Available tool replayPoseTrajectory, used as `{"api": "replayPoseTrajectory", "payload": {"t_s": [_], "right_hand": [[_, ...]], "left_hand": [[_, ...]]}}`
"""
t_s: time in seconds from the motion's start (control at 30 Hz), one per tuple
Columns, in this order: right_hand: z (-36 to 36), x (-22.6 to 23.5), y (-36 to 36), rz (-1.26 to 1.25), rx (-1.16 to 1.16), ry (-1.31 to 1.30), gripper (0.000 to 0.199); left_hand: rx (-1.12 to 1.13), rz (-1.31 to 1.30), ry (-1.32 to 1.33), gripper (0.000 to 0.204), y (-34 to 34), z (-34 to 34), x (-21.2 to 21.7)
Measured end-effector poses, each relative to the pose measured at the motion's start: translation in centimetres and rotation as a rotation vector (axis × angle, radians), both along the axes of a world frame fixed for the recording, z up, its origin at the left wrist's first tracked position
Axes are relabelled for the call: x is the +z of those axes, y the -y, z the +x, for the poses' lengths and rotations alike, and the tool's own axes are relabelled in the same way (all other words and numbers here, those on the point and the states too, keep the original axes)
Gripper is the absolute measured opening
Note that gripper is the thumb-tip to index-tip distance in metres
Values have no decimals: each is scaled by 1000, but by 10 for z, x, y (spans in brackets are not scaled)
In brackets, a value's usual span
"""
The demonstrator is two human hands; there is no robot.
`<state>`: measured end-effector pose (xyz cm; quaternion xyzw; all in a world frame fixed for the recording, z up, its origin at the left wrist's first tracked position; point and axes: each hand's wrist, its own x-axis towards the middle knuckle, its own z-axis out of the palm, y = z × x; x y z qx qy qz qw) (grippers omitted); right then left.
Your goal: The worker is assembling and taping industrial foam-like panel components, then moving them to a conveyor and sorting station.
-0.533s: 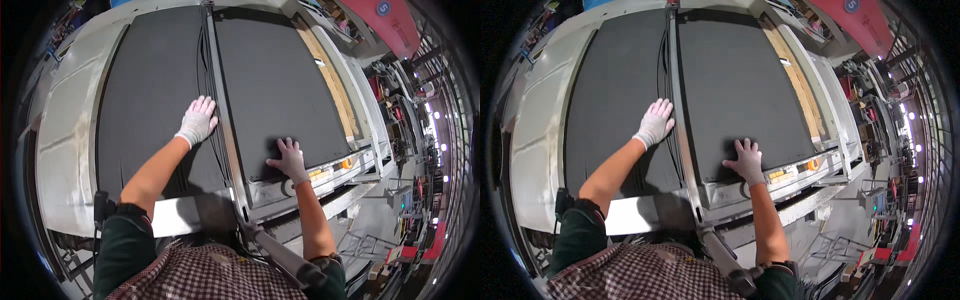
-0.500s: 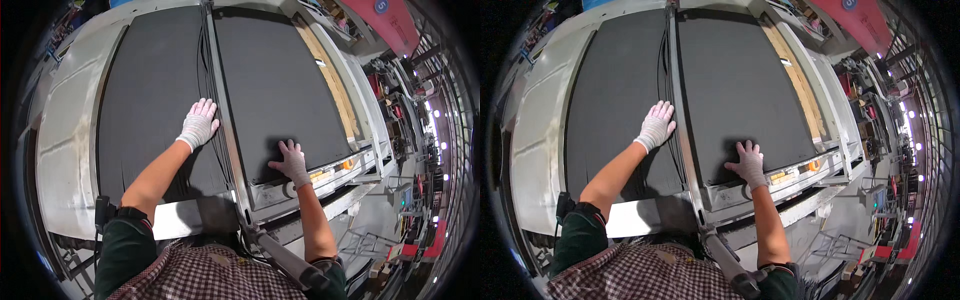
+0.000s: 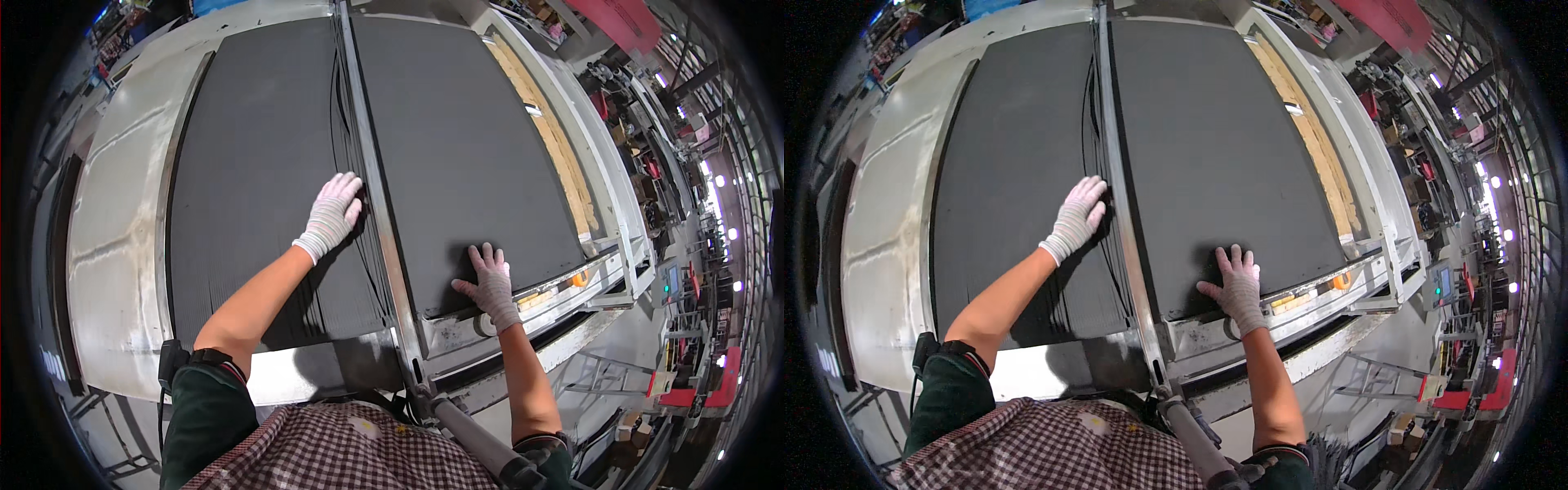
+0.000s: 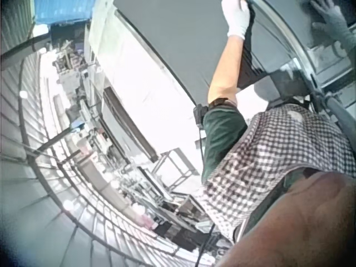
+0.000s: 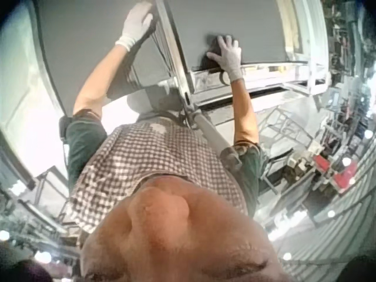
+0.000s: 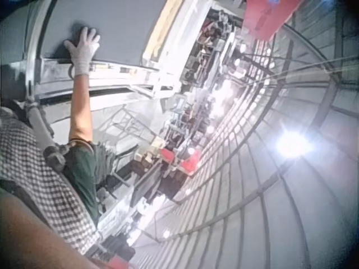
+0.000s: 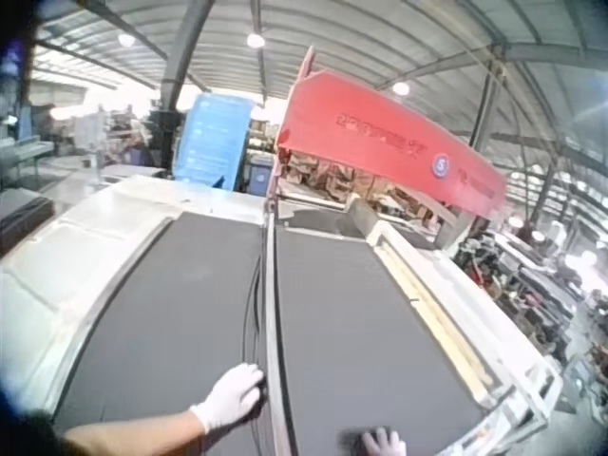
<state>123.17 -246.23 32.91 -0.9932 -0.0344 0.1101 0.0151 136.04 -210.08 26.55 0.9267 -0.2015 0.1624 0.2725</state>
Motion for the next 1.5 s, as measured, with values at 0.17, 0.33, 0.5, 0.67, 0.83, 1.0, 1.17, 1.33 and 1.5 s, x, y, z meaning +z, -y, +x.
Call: {"api": "replayPoseTrajectory", "payload": {"t_s": [0.17, 0.33, 0.5, 0.67, 0.83, 1.0, 1.17, 1.33, 1.5], "right_hand": [[0, 2, -2, -24, -48, -6, 93], [-4, 8, -3, -14, -46, -7, 92], [-1, 14, -11, -31, -35, -23, 92], [0, 16, -6, 5, -57, -52, 93], [-3, 18, -2, -7, -82, -58, 95], [-4, 21, -5, 11, -75, -74, 96], [-6, 25, -7, 12, -82, -73, 95], [-9, 28, -9, 25, -59, -27, 93], [-8, 30, -12, 9, -78, -40, 93]], "left_hand": [[167, -17, 112, 44, -8, 51, 21], [341, 221, -117, 59, -21, 125, 28], [335, 246, -110, 59, -32, 170, 17], [236, 281, -108, 56, -21, 180, 1], [187, 254, -153, 52, -12, 170, 19], [302, 242, 137, 46, -25, 168, 22], [210, 310, -135, 47, -25, 169, 17], [314, 298, 95, 49, -23, 169, 7], [361, 278, 227, 49, -21, 167, 9]]}}
